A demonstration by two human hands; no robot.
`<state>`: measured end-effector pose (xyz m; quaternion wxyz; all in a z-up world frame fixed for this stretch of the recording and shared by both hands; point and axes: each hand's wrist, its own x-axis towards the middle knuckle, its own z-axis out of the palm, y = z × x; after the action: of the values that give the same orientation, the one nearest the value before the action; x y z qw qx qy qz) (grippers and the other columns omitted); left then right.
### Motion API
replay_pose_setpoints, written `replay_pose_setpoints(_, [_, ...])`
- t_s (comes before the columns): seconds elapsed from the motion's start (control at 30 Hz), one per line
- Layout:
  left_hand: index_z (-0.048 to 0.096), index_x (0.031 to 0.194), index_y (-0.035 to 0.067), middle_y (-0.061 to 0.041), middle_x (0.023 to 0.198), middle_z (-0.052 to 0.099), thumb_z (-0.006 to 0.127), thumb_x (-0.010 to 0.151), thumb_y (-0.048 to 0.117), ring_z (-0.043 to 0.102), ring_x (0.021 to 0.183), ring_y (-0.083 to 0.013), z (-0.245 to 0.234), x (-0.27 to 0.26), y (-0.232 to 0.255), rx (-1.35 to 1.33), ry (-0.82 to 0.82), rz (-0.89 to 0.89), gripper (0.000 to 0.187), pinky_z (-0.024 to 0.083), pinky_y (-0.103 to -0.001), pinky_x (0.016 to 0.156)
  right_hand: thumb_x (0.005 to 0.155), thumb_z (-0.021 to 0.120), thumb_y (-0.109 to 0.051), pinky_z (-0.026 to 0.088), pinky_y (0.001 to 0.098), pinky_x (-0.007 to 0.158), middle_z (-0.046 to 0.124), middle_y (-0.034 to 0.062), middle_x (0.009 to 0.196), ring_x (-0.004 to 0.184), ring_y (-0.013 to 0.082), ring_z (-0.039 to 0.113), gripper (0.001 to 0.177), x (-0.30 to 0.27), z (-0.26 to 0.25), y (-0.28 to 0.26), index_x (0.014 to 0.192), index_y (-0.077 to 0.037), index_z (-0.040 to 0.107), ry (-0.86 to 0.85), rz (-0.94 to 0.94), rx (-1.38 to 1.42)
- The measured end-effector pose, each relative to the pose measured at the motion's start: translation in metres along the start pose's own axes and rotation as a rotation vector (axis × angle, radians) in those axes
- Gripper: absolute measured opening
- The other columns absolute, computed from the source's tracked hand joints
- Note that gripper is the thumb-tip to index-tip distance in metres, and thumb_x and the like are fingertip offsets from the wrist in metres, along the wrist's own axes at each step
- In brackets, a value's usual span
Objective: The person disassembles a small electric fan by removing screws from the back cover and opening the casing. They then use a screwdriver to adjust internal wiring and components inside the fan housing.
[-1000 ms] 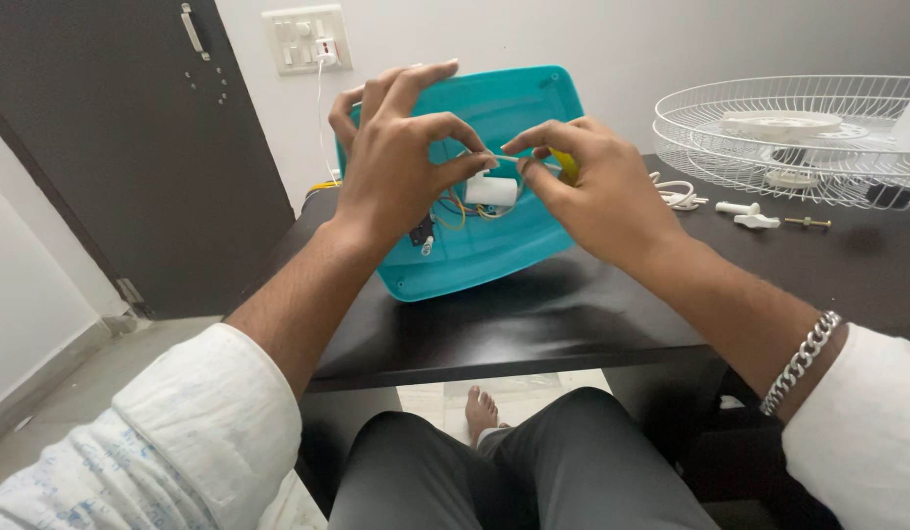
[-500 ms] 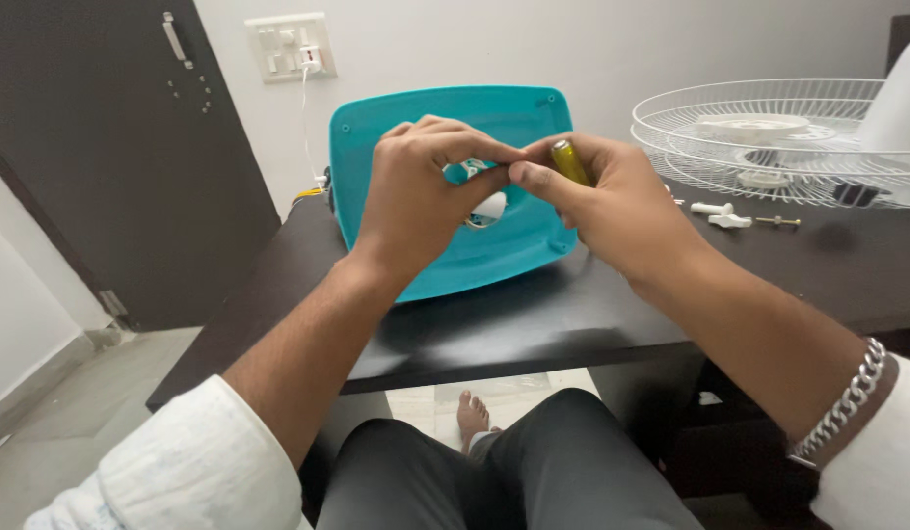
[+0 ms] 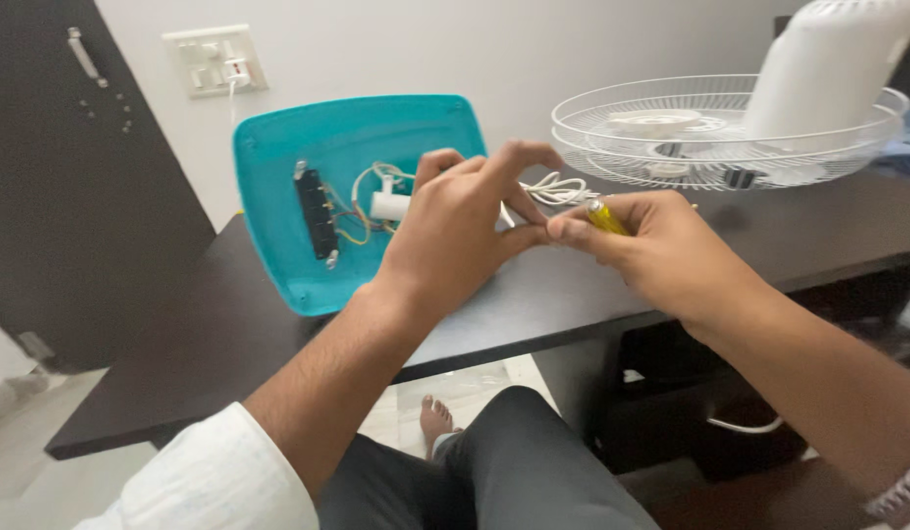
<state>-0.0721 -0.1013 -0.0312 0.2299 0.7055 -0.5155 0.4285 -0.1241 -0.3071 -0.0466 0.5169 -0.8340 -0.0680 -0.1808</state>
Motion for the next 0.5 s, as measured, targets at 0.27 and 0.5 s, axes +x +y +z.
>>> replay_pose_setpoints(0.27, [0.059, 0.124, 0.019, 0.004, 0.082, 0.078, 0.082, 0.087, 0.029, 0.073, 0.078, -0.0165, 0.014, 0.002, 0.016, -0.055, -0.159, -0.166, 0.044, 0.038, -0.039, 0.098, 0.087, 0.077, -0.039, 0.049, 0.0262, 0.079, 0.077, 0.0033, 0.082, 0.082, 0.0115, 0.066, 0.032, -0.037, -0.052, 0.028, 0.104, -0.013, 0.084, 0.106, 0.197, -0.237])
replay_pose_setpoints(0.5, [0.065, 0.113, 0.013, -0.003, 0.085, 0.08, 0.078, 0.089, 0.024, 0.076, 0.078, -0.0212, 0.004, -0.017, 0.01, -0.086, -0.159, -0.263, 0.029, 0.055, -0.038, 0.075, 0.09, 0.076, -0.038, 0.052, 0.0314, 0.079, 0.077, 0.0065, 0.087, 0.081, 0.0155, 0.068, 0.031, -0.062, -0.081, 0.059, 0.107, -0.013, 0.082, 0.169, 0.306, -0.324])
